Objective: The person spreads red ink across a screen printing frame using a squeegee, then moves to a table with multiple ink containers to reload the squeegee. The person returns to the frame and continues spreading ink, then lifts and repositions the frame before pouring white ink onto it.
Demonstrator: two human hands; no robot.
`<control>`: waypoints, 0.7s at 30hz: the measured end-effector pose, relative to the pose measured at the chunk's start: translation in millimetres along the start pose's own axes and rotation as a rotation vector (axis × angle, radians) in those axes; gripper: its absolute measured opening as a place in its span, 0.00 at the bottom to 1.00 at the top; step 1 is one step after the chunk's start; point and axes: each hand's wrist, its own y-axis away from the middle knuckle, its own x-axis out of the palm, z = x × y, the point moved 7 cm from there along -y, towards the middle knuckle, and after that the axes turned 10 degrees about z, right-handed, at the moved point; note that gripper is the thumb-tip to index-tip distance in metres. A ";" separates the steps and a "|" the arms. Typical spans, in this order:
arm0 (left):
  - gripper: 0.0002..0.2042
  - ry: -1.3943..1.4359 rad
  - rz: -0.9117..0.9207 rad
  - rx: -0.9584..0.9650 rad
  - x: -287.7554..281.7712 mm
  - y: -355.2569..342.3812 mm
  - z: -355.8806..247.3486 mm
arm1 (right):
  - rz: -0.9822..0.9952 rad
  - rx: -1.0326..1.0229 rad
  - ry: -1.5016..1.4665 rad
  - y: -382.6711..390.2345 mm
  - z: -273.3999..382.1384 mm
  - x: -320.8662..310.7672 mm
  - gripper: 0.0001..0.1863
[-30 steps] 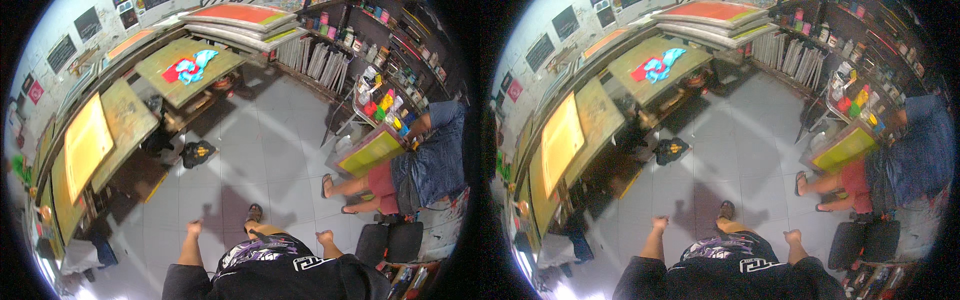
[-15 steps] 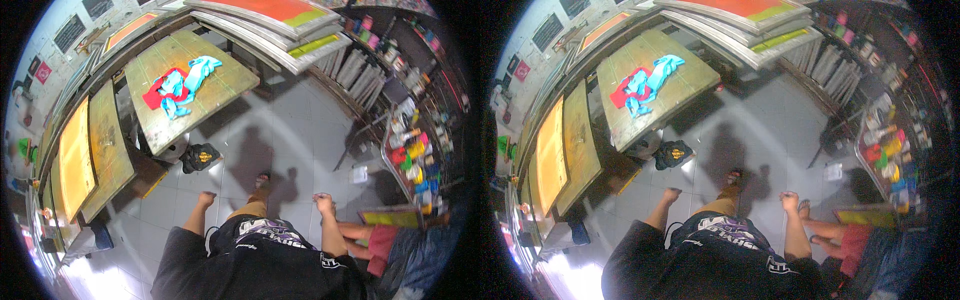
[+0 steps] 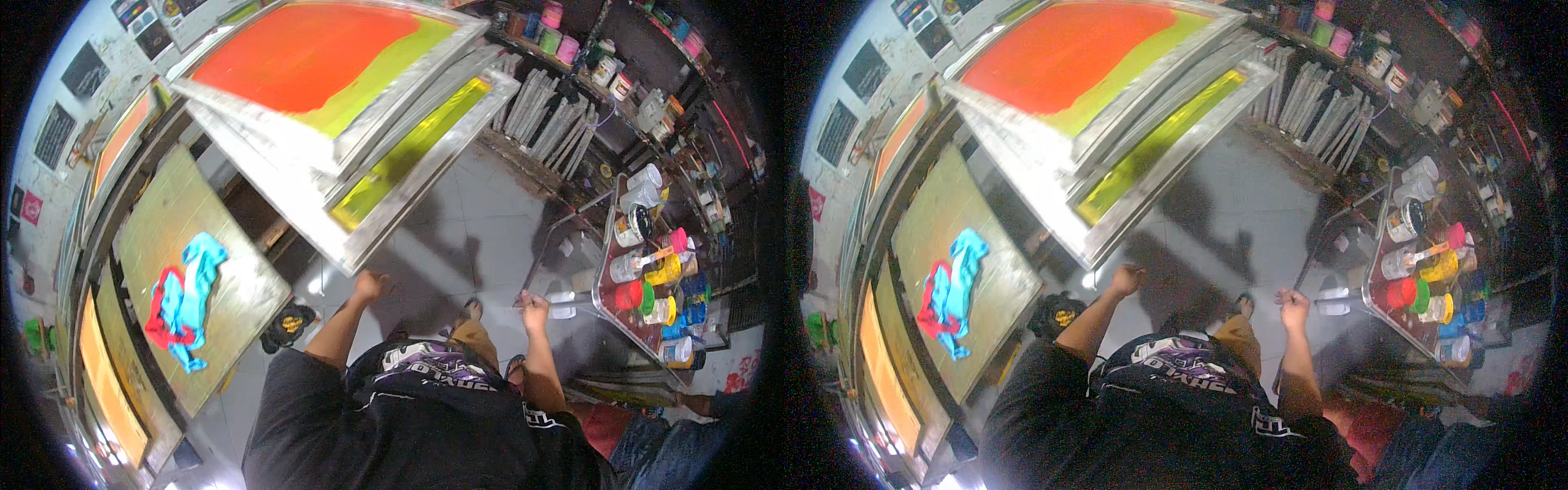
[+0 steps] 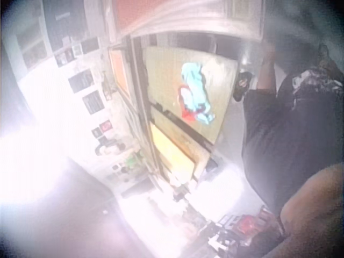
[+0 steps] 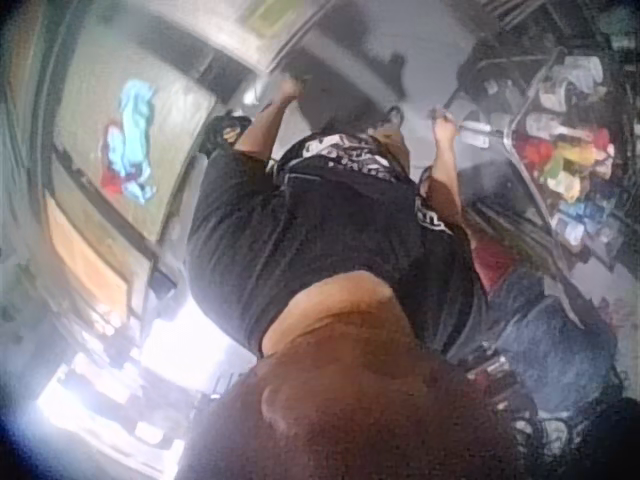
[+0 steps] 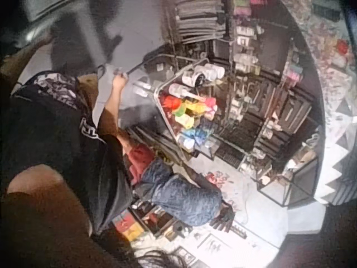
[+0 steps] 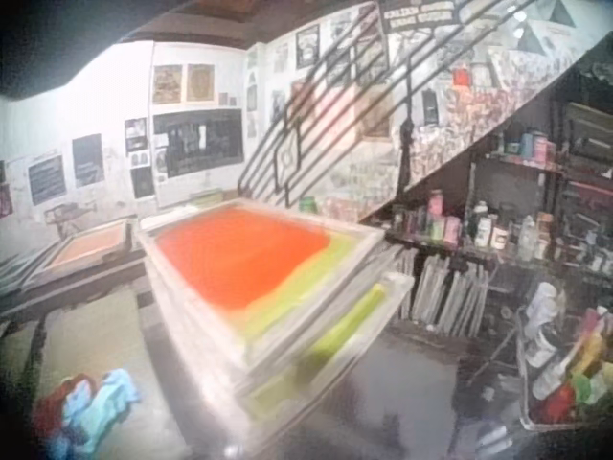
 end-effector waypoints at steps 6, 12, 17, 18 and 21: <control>0.08 0.520 -0.031 0.088 4.0 -122.9 -106.8 | -0.019 -0.093 -0.042 -152.7 20.3 -76.3 0.09; 0.09 0.325 -0.249 0.232 -0.2 -192.6 -166.9 | 0.174 -0.177 -0.143 -274.5 130.4 -75.3 0.09; 0.10 0.567 -0.127 -0.319 -10.2 -224.7 -187.7 | 0.324 -0.294 0.034 -372.7 217.7 -35.7 0.11; 0.12 0.453 -0.114 -0.271 -12.8 -235.1 -184.8 | 0.316 -0.337 0.121 -392.5 231.2 -27.3 0.11; 0.13 0.518 -0.220 -0.347 6.6 -257.4 -95.0 | 0.396 -0.438 0.193 -452.8 256.6 14.1 0.13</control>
